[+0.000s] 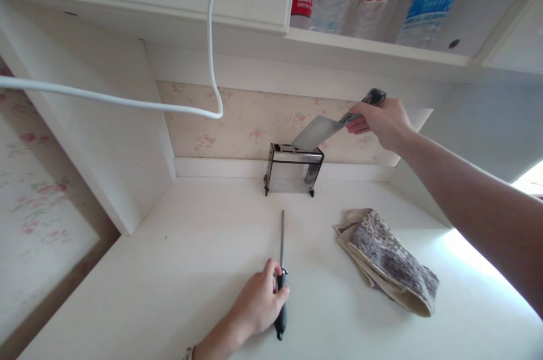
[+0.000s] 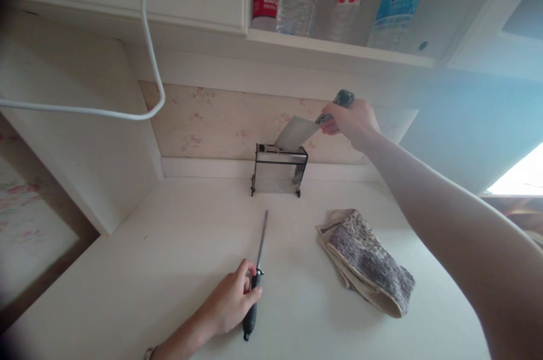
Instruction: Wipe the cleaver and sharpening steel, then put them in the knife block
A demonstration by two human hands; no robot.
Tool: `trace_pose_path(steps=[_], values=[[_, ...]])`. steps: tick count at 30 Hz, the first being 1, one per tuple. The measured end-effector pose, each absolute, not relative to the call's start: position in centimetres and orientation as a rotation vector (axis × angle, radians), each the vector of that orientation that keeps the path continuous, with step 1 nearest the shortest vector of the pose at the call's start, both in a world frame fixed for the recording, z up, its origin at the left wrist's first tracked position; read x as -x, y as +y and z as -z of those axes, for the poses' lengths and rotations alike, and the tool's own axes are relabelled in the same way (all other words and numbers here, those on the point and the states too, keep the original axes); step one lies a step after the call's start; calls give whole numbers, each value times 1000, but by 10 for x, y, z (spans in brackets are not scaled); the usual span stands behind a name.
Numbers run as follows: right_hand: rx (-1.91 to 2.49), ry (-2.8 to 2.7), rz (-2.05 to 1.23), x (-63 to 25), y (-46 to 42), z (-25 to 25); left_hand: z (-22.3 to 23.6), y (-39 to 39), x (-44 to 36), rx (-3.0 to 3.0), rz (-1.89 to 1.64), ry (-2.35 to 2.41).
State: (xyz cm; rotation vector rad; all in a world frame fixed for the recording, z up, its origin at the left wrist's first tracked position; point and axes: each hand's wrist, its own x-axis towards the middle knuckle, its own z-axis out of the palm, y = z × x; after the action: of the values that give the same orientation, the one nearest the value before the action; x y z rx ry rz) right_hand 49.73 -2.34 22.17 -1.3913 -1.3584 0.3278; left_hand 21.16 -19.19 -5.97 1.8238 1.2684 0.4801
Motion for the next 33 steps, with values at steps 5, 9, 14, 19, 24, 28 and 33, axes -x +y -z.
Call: trace_pose_path(steps=[5, 9, 14, 19, 24, 28, 33], values=[[1451, -1367, -329, -502, -14, -224, 62, -191, -212, -1807, -481, 1260], [1436, -1377, -335, -509, -11, -230, 61, -191, -212, -1818, -472, 1285], [1366, -1346, -389, -524, -1, -235, 59, -191, -212, -1813, -478, 1264], [1370, -1263, -419, -527, 6, -233, 60, -192, -213, -1800, -475, 1265], [1408, -1192, -390, -525, 10, -228, 59, -191, -213, -1787, -478, 1264], [1443, -1169, -365, -531, 14, -228, 59, -191, -212, -1787, -466, 1271], [1510, -1190, -242, -533, 20, -228, 60, -190, -212, -1784, -470, 1272]])
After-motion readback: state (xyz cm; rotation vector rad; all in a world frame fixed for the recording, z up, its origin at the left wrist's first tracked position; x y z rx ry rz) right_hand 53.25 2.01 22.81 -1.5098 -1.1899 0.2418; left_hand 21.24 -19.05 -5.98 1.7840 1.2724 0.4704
